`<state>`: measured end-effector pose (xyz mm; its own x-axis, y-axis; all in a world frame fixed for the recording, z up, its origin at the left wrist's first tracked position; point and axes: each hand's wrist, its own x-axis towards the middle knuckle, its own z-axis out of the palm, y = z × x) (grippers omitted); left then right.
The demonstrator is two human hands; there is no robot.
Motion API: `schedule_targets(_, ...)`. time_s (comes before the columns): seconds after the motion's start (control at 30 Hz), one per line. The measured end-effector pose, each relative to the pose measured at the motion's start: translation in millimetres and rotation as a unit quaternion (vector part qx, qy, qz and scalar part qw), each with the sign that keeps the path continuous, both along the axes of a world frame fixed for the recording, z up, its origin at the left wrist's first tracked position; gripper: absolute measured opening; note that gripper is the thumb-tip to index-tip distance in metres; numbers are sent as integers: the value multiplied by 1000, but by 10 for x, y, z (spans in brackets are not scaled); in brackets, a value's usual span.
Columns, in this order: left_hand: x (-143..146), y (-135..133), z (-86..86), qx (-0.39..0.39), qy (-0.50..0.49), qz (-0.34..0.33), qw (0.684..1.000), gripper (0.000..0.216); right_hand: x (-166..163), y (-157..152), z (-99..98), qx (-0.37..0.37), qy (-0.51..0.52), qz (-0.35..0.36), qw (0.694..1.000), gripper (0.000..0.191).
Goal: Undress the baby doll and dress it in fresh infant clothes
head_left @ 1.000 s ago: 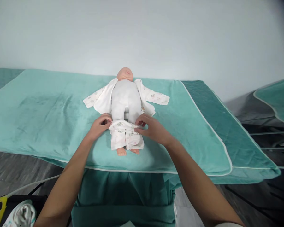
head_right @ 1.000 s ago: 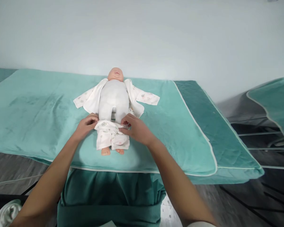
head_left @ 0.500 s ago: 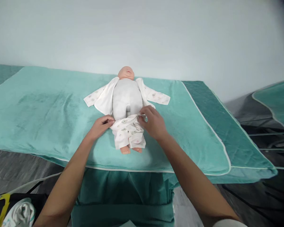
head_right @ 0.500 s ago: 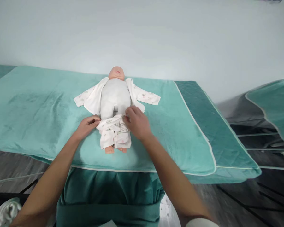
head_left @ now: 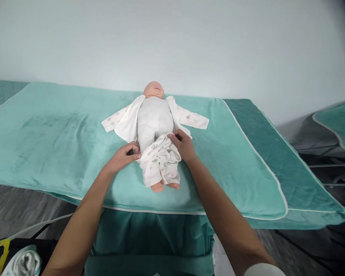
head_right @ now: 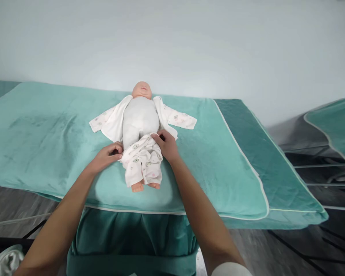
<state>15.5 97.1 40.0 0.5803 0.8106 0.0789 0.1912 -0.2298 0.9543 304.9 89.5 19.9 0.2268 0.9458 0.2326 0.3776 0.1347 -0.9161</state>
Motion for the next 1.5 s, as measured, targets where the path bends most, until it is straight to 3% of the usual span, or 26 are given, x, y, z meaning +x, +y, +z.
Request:
schedule_targets(0.27,-44,28,-35,-18,-40,-15,999,34,294,-67,6,-33,99,200,974,32)
schedule_targets(0.4,-57,9,-60,-67,-36,4,997,34,322,-113,19,-67,148,244,956,36)
schedule_targets(0.5,-62,1,-29,-87,-21,-7,996,30,286,-140,15,-72,124,224,964,32)
schedule_targets(0.67,-58,7,19,-79,-7,-17,997,25,204,-194,-16,-14,37,150,988,19)
schedule_targets(0.9,-39,-3,73,-112,46,-32,992,28,65,24,-126,52,-66,-37,996,14)
schedule_targets(0.97,-43,-2,85,-112,56,-43,991,29,43,101,-144,82,-58,-48,994,19)
schedule_targets(1.07,-50,-2,63,-81,30,-32,996,32,30,136,-147,106,-17,-10,994,31)
schedule_targets(1.17,-14,3,-10,-14,-38,28,999,33,33,101,-129,110,3,16,994,33)
schedule_targets(1.27,120,29,-80,57,-90,156,982,28,56,69,-89,111,-14,22,993,32)
schedule_targets(1.4,403,166,-51,130,-77,281,948,17,130,105,46,123,-100,37,987,26)
schedule_targets(1.5,556,395,41,123,-48,357,925,16,181,223,229,149,-179,51,971,17)
